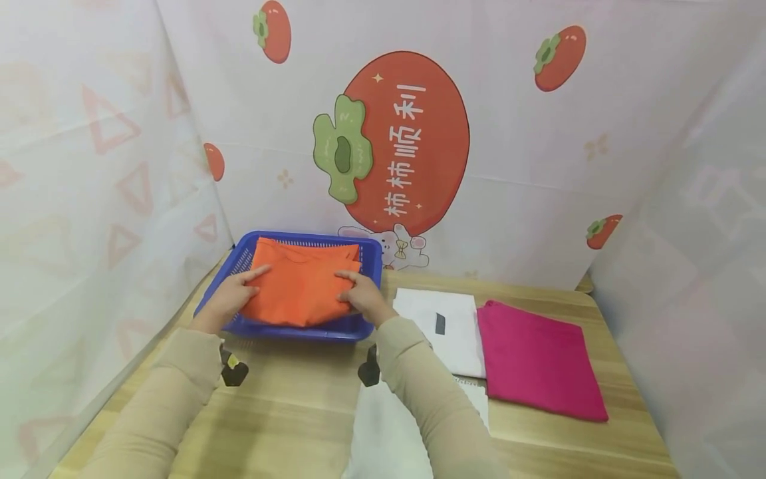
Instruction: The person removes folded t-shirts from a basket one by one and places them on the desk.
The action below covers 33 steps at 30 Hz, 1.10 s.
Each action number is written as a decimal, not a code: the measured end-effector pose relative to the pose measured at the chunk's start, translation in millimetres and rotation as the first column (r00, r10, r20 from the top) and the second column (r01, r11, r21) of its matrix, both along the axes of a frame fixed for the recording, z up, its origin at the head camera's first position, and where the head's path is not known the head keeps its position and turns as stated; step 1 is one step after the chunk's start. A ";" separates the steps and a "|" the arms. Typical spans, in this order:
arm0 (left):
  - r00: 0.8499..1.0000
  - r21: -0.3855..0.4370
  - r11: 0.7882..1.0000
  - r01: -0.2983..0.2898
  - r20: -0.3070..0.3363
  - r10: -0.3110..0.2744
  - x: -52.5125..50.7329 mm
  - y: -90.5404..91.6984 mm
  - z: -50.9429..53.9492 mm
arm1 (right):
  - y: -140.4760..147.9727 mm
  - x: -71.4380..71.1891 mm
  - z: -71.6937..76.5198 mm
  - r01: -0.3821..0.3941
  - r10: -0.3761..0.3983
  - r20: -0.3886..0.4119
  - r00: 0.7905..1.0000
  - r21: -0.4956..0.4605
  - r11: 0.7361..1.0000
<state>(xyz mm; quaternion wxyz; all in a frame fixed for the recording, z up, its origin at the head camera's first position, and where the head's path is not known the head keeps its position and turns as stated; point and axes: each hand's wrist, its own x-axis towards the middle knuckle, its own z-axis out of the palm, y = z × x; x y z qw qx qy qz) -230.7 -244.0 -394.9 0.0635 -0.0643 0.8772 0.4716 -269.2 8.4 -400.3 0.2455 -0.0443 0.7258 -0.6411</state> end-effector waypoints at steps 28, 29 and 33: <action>0.993 0.313 0.948 0.055 -0.118 -0.019 65.3 79.8 3.0 | 112.5 64.0 2.1 -0.063 0.054 -0.074 0.996 -0.117 0.991; 0.992 0.325 0.944 0.057 -0.123 -0.018 67.9 84.3 1.0 | 117.4 67.5 0.7 -0.064 0.054 -0.081 0.995 -0.118 0.991; 0.988 0.387 0.919 0.068 -0.152 -0.009 76.2 102.7 -6.3 | 139.8 81.9 -3.1 -0.065 0.052 -0.093 0.994 -0.143 0.988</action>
